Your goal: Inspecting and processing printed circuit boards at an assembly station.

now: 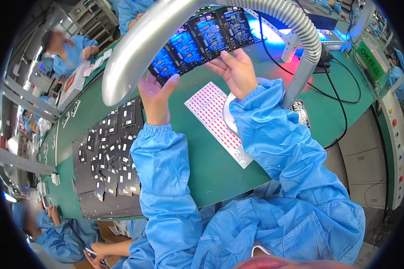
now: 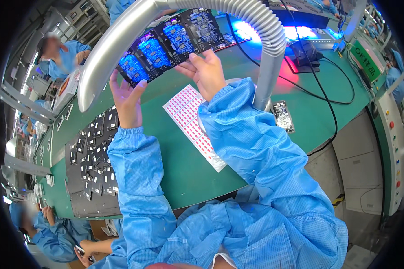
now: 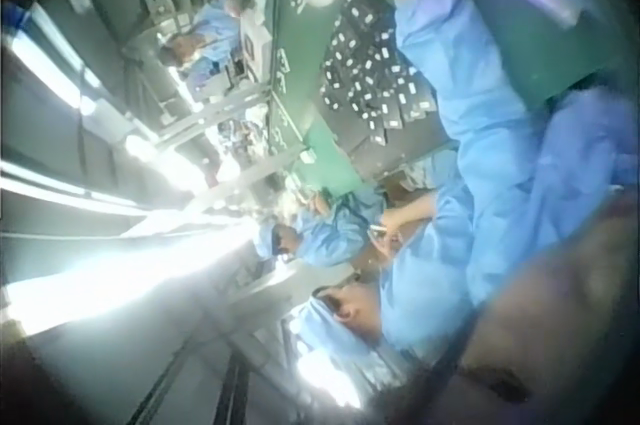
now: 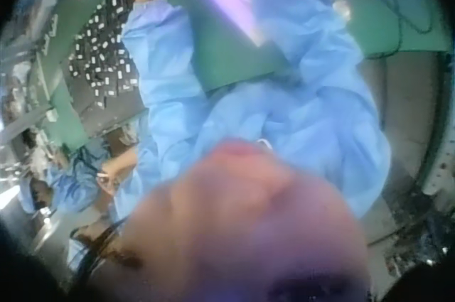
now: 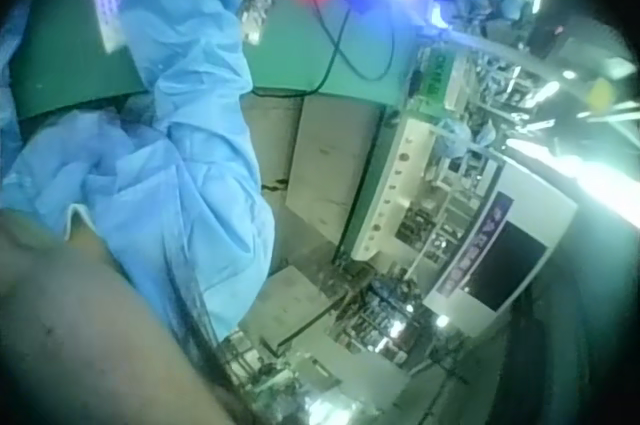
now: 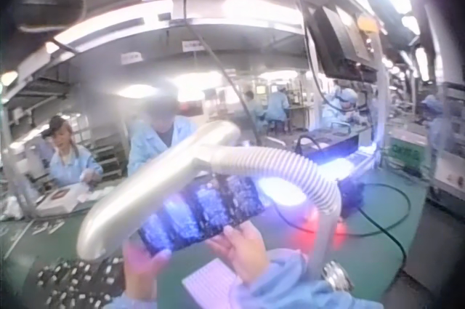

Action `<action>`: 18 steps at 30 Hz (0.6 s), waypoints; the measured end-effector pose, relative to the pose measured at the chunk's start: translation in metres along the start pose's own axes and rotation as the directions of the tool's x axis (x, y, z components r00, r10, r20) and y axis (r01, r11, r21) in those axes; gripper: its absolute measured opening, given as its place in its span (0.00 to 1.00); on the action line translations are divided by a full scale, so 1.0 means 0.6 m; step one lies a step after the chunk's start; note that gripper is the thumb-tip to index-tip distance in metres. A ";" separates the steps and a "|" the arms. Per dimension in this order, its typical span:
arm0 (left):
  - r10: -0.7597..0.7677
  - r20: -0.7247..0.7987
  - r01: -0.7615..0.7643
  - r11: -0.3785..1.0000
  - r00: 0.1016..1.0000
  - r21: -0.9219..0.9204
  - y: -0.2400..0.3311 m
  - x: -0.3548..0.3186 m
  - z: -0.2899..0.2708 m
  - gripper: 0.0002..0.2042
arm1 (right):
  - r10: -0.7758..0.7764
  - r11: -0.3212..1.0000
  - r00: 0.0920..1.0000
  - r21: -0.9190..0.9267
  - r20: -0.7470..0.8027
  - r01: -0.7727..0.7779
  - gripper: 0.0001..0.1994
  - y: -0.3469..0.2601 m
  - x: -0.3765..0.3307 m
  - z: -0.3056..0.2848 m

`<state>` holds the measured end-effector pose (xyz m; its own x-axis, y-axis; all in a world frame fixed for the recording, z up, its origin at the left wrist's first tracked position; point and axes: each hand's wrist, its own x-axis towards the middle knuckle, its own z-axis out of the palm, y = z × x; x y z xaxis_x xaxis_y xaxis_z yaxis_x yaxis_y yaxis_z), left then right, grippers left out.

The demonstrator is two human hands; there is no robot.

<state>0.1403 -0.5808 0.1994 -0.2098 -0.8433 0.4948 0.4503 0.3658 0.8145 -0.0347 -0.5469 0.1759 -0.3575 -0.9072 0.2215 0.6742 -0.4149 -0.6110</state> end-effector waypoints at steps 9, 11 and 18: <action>-0.012 -0.042 0.012 1.000 0.999 -0.005 -0.004 0.006 0.002 0.37 | -0.015 0.999 0.999 -0.042 0.034 0.017 0.08 0.000 0.005 -0.006; 0.033 -0.056 -0.032 0.999 0.998 0.008 -0.009 0.009 0.001 0.36 | -0.016 0.999 0.999 -0.031 0.045 0.018 0.08 -0.001 0.007 -0.006; 0.088 -0.180 -0.077 0.995 0.980 0.071 -0.022 -0.001 0.005 0.35 | 0.027 0.997 0.999 -0.072 0.027 -0.025 0.08 -0.004 -0.001 0.007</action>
<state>0.1320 -0.5840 0.1889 -0.0098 -0.8647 0.5022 0.4024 0.4563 0.7936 -0.0335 -0.5456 0.1804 -0.3216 -0.9197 0.2251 0.6351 -0.3858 -0.6692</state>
